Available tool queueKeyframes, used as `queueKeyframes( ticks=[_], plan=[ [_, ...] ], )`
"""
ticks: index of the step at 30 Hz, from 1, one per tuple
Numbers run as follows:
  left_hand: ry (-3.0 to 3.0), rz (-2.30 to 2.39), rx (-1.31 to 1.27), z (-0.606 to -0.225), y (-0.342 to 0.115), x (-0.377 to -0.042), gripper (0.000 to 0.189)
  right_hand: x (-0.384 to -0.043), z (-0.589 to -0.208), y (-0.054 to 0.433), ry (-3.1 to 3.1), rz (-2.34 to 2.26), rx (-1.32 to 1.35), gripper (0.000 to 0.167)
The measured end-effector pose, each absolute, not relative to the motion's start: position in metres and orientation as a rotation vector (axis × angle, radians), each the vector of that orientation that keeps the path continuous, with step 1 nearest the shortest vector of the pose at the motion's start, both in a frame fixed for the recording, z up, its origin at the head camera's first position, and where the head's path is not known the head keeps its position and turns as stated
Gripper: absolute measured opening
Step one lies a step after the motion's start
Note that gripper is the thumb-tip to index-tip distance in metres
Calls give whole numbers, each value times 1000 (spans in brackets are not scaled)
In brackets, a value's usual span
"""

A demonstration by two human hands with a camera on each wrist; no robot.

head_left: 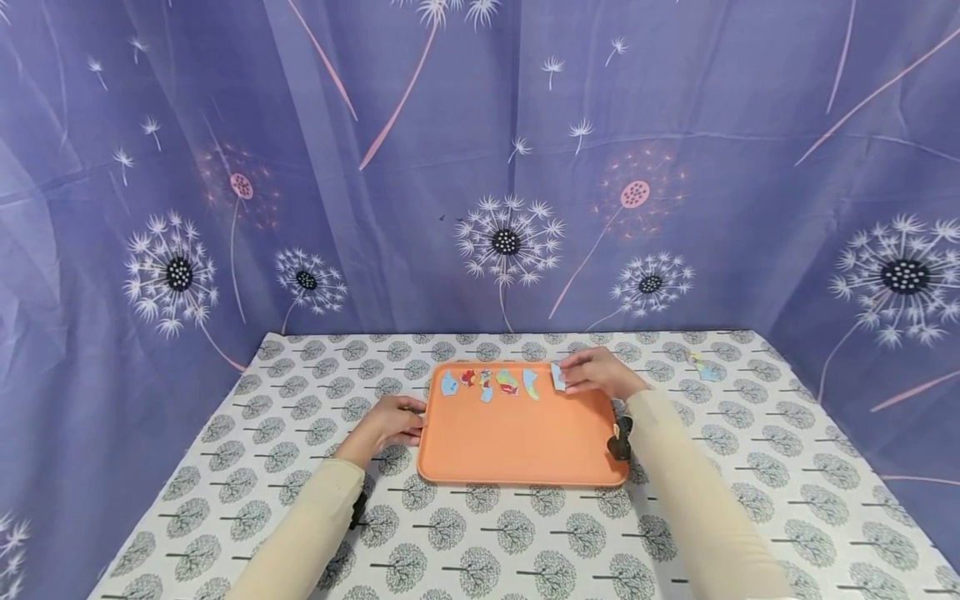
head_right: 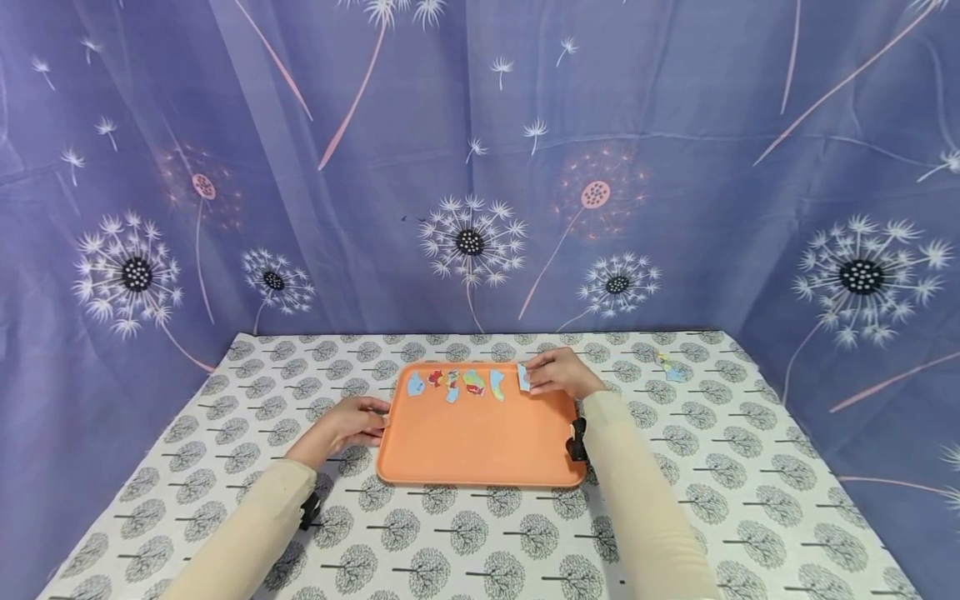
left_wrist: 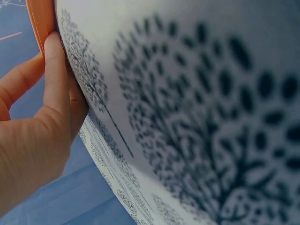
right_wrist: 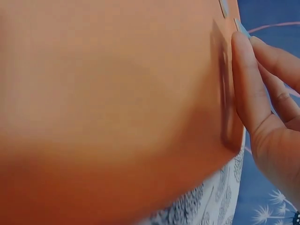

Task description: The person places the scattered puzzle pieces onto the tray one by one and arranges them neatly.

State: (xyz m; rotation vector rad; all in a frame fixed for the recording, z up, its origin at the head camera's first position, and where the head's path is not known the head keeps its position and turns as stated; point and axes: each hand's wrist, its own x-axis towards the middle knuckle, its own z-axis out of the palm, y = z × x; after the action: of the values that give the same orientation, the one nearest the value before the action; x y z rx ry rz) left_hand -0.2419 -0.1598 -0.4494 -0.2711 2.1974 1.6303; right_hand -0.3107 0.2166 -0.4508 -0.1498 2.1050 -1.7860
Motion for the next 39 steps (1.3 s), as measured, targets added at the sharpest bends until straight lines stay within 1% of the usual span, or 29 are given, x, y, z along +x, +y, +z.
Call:
queueKeyframes(
  ticks=[6,14,24,39],
  plan=[
    [2193,1650,-282,-451,-160,-241,36,-311,-457,210,2114,-1780,-166,39],
    [2199,1638,-266,-451,-159,-241,36,-310,-455,203,2191,-1726,-154,33],
    [2150,1678,-284,-449,-161,-242,37,-311,-448,197,2294,-1624,-56,28],
    [2170,1676,-280,-452,-159,-243,35,-309,-447,206,2242,-1651,-107,27]
  ],
)
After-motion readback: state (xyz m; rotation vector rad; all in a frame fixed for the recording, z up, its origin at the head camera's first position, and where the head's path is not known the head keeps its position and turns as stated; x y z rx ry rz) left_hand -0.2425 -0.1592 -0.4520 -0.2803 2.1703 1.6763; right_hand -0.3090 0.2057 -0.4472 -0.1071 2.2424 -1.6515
